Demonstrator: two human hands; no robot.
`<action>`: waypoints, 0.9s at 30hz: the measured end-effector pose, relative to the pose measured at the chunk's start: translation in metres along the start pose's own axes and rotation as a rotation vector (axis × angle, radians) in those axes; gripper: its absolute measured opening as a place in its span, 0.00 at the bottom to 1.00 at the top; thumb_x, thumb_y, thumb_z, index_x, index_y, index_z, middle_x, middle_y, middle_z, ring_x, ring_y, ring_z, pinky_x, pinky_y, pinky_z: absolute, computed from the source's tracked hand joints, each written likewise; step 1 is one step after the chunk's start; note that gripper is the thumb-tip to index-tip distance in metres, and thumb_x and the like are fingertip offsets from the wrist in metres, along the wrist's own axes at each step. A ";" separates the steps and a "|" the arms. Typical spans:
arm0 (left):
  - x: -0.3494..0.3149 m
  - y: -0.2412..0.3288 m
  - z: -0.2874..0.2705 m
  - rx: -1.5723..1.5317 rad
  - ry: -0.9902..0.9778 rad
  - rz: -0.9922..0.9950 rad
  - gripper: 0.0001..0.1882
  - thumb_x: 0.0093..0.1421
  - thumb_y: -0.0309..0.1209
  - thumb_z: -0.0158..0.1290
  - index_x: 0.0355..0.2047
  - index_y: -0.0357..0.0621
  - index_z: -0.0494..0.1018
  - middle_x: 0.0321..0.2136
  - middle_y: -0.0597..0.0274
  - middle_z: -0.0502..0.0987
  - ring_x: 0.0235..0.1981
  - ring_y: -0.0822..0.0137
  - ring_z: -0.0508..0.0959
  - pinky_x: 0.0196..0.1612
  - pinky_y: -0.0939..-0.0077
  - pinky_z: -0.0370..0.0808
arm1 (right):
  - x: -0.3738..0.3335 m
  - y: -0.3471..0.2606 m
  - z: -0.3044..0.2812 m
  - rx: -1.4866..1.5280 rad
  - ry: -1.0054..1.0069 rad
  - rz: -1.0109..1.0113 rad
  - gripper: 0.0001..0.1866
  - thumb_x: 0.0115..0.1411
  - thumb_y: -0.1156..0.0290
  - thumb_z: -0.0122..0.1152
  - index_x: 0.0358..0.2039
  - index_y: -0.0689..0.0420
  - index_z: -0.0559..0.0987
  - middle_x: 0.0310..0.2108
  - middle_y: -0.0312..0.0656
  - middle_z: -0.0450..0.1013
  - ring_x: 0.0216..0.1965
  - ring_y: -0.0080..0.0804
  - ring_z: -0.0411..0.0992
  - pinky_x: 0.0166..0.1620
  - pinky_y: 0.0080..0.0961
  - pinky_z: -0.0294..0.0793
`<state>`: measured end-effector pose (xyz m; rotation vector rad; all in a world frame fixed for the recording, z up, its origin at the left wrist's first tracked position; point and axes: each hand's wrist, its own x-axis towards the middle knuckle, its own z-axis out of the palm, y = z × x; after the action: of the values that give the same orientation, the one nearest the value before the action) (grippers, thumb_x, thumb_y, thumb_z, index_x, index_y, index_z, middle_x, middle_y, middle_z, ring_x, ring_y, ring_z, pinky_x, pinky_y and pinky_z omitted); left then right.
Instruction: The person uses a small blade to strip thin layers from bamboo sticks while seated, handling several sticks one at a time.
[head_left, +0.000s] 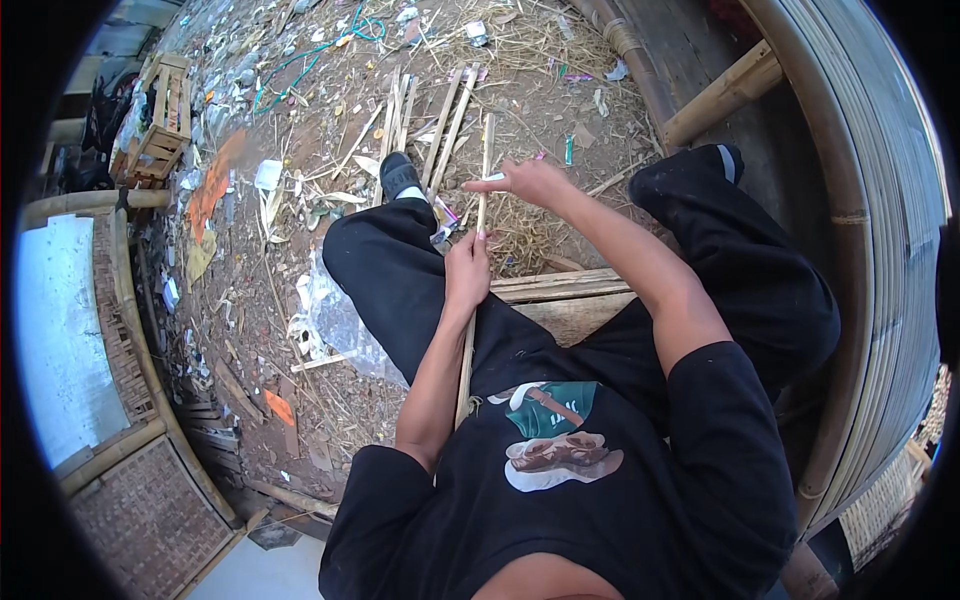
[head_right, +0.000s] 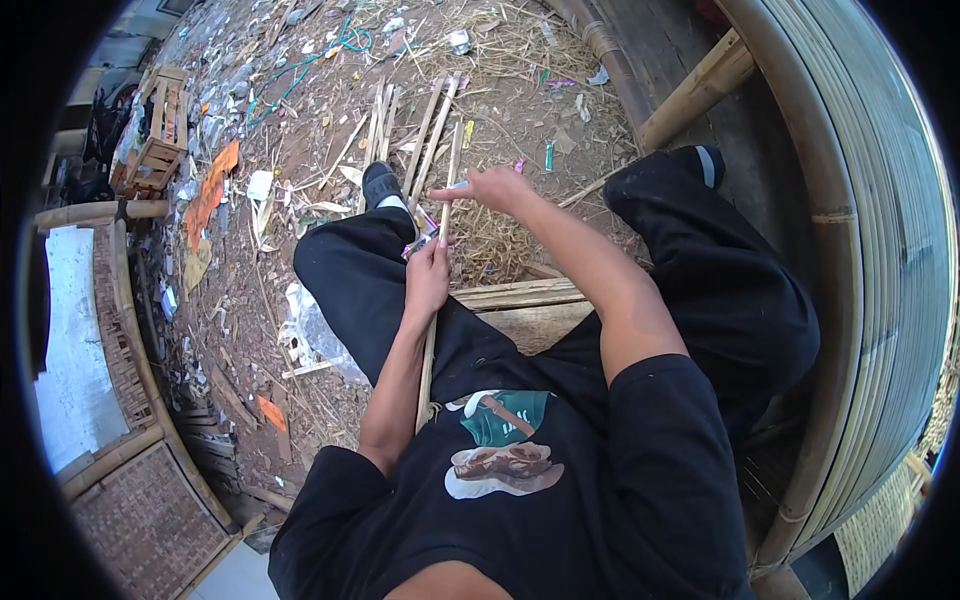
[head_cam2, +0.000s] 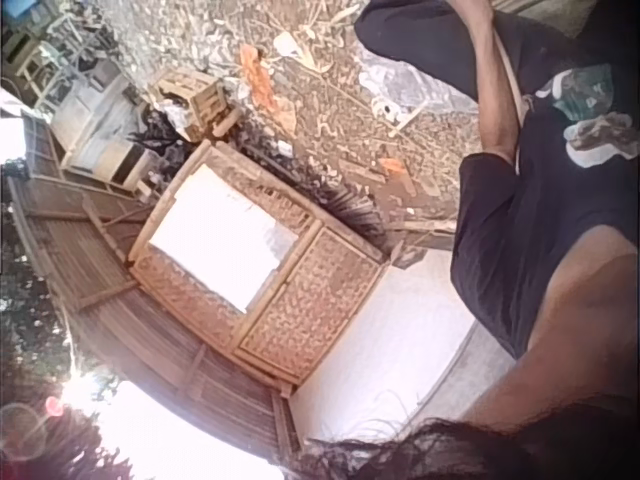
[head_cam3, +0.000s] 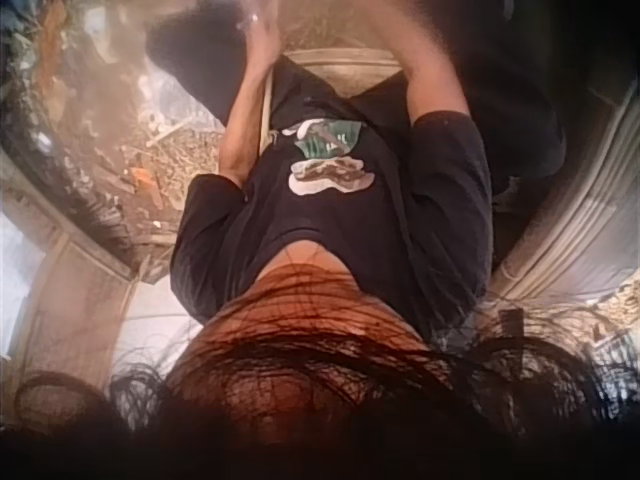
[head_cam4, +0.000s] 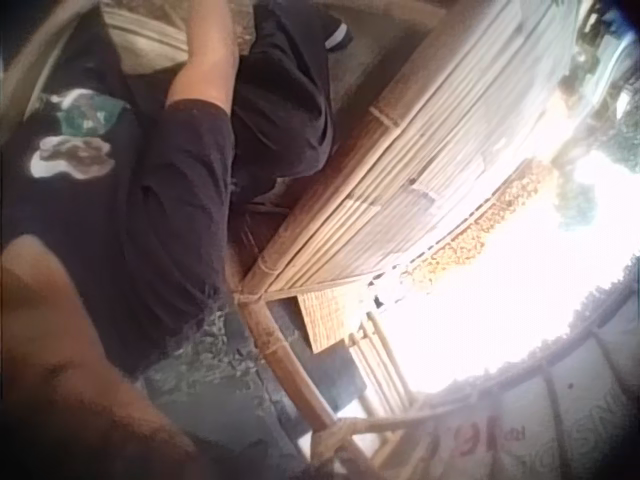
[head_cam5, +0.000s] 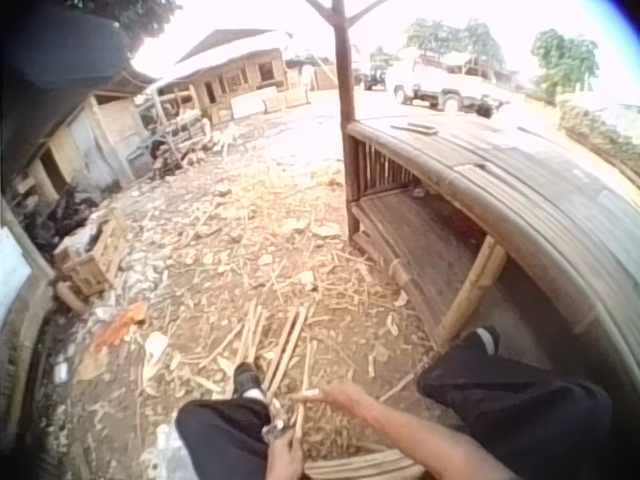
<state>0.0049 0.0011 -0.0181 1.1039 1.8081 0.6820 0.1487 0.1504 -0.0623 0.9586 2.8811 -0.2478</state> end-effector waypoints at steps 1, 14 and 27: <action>0.005 -0.006 0.000 0.004 -0.004 0.030 0.17 0.69 0.35 0.40 0.43 0.35 0.74 0.13 0.73 0.60 0.14 0.80 0.60 0.19 0.79 0.59 | 0.002 0.001 0.003 0.013 -0.029 0.017 0.49 0.62 0.83 0.40 0.59 0.01 0.39 0.34 0.49 0.70 0.31 0.42 0.78 0.30 0.35 0.81; 0.011 -0.019 0.002 0.128 0.059 0.058 0.17 0.68 0.35 0.41 0.43 0.36 0.75 0.12 0.70 0.63 0.14 0.79 0.63 0.19 0.77 0.61 | -0.002 -0.018 0.004 0.132 -0.058 0.072 0.47 0.59 0.84 0.42 0.63 0.11 0.44 0.33 0.51 0.72 0.29 0.44 0.78 0.30 0.39 0.80; -0.001 -0.006 -0.009 -0.489 -0.110 -0.171 0.20 0.68 0.42 0.43 0.40 0.35 0.75 0.13 0.70 0.66 0.12 0.78 0.65 0.16 0.82 0.59 | 0.008 -0.011 -0.003 1.518 0.034 0.569 0.23 0.61 0.66 0.56 0.56 0.56 0.63 0.19 0.37 0.68 0.16 0.22 0.65 0.19 0.22 0.64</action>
<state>-0.0053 -0.0025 -0.0185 0.6399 1.5099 0.8815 0.1363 0.1471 -0.0593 1.7386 1.8317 -2.4121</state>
